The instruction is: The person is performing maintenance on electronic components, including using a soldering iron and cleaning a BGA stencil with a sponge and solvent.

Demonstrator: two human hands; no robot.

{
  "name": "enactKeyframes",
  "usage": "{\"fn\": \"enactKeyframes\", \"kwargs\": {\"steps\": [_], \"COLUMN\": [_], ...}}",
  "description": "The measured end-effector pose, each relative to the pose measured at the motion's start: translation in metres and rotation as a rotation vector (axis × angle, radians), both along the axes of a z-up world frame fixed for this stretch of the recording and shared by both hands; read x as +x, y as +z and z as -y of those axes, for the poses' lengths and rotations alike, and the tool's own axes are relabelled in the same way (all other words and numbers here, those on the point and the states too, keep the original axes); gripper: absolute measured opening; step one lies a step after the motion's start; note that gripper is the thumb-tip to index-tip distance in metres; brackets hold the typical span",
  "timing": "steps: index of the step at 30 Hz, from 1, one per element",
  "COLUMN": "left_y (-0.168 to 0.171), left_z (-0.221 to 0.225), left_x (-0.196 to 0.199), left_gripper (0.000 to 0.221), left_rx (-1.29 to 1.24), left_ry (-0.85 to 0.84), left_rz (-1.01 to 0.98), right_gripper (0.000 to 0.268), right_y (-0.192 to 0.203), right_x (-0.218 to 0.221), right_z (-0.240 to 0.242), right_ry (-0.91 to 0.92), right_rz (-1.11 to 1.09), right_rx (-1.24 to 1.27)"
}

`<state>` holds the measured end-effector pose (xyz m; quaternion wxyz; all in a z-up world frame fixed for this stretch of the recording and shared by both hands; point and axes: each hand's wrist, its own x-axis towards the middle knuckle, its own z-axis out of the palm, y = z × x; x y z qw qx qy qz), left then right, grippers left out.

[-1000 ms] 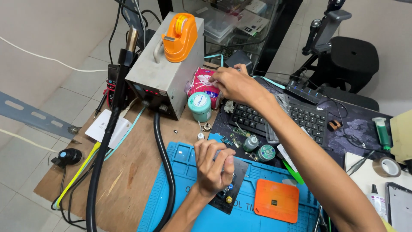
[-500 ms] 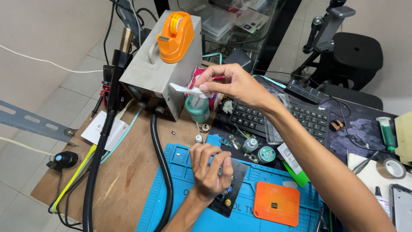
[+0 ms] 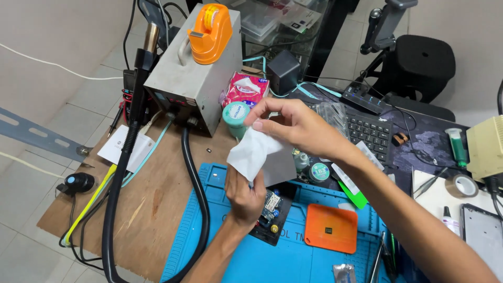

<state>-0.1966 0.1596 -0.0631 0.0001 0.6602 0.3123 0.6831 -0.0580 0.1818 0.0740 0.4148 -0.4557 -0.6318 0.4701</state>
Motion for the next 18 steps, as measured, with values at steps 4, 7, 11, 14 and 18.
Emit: {"fn": "enactKeyframes", "kwargs": {"steps": [4,7,11,14,18], "left_y": [-0.007,-0.01,-0.019,0.002,0.025], "left_z": [0.006,0.016,0.029,0.046,0.053], "left_x": [-0.007,-0.003,0.007,0.004,0.002], "left_gripper": [0.02,0.016,0.025,0.023,0.019], "left_rx": [0.029,0.029,-0.149,-0.396,-0.742], "left_ry": [-0.068,-0.207,-0.439,-0.571,-0.748], "left_rz": [0.015,0.057,0.145,0.152,0.145], "right_gripper": [0.01,0.014,0.028,0.041,0.065], "right_y": [0.003,-0.004,0.001,-0.006,-0.043], "right_x": [0.0,0.007,0.016,0.02,0.037], "right_z": [0.04,0.071,0.111,0.144,0.174], "right_ry": [-0.085,-0.193,-0.394,-0.509,-0.554], "right_rz": [0.468,0.692,0.613,0.441,0.317], "right_rx": [0.362,0.441,0.383,0.132,-0.121]}}
